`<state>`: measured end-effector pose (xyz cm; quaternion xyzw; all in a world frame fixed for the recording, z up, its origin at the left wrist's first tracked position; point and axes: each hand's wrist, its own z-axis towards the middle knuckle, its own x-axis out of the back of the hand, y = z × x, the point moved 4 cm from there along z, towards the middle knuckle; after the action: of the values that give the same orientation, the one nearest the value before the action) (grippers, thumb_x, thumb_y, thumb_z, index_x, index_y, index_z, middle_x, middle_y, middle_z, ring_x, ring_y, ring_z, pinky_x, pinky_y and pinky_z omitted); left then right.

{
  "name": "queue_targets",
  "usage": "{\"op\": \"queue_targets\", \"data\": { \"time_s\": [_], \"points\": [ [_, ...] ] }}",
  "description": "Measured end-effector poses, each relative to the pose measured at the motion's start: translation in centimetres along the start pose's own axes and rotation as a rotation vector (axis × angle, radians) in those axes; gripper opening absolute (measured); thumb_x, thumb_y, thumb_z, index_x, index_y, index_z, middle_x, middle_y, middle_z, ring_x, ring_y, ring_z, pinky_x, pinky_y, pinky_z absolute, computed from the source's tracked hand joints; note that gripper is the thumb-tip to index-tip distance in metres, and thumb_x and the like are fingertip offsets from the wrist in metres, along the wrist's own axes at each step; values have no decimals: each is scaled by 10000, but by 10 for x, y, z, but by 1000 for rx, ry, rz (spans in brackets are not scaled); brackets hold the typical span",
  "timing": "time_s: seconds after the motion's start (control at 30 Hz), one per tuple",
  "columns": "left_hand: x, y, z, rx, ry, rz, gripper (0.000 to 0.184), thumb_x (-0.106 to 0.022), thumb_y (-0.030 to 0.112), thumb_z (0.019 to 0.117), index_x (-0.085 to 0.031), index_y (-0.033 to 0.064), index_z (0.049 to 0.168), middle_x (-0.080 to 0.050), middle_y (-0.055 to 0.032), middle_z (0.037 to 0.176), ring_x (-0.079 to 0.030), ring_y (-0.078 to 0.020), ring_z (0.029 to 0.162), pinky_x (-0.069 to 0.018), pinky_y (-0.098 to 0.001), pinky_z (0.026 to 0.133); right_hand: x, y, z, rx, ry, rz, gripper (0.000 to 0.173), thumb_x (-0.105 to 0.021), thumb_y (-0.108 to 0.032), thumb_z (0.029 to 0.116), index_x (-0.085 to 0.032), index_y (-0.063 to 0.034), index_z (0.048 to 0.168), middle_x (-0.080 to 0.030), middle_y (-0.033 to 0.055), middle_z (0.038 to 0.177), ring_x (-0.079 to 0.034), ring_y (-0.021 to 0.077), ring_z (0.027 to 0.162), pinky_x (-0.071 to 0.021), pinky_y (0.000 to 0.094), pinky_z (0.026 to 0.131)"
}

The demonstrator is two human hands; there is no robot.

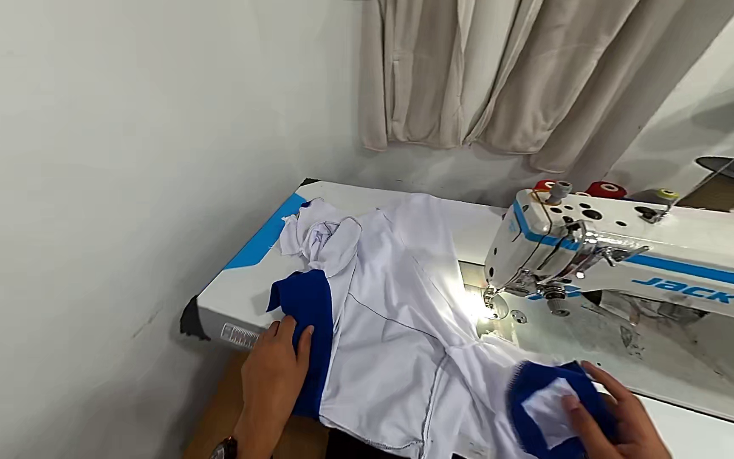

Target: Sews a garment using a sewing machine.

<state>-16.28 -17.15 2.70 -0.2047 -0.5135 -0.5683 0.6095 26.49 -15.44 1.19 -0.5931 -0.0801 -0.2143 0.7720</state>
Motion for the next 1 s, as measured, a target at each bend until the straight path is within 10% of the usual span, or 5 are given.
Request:
{"op": "queue_targets", "data": {
  "time_s": [0.17, 0.3, 0.53, 0.8, 1.0],
  "points": [
    [26, -24, -23, 154, -56, -187, 337, -612, 329, 1018, -684, 2, 977, -670, -169, 755, -681, -365, 731, -536, -598, 683, 1, 2, -3, -17, -36, 27, 483, -604, -74, 972, -469, 97, 1403, -683, 106, 1048, -669, 44, 869, -582, 238, 772],
    [34, -38, -35, 121, -107, -312, 320, -655, 307, 987, -685, 29, 831, -654, -112, 919, -649, -261, 811, -548, -506, 727, 0, 3, -6, -26, 42, 49, 471, -618, -145, 940, -539, 51, 1361, -687, 81, 1042, -673, 43, 859, -579, 212, 735],
    [39, -30, -64, -10, -460, -740, 337, -642, 419, 961, -770, 108, 970, -745, 10, 964, -703, -55, 933, -589, -289, 861, 2, -31, -36, 200, 153, -121, 479, -610, -179, 954, -549, 141, 1306, -554, 320, 1319, -568, 295, 1218, -509, 399, 985],
    [-1, -33, -74, 309, -487, -1027, 348, -635, 275, 998, -639, 10, 1225, -750, -56, 1081, -727, -123, 1027, -601, -331, 939, -82, -58, -59, 492, -55, -158, 304, -622, -235, 970, -707, -41, 1188, -669, 138, 1214, -622, 203, 1172, -542, 350, 980],
    [14, -56, -91, -88, -408, -1805, 278, -709, 259, 949, -744, 264, 1225, -769, 82, 1131, -716, -26, 1043, -591, -249, 927, -69, -43, -38, 441, -98, -298, 365, -627, -251, 967, -690, 10, 1214, -653, 232, 1241, -614, 307, 1196, -513, 434, 1011]
  ]
}}
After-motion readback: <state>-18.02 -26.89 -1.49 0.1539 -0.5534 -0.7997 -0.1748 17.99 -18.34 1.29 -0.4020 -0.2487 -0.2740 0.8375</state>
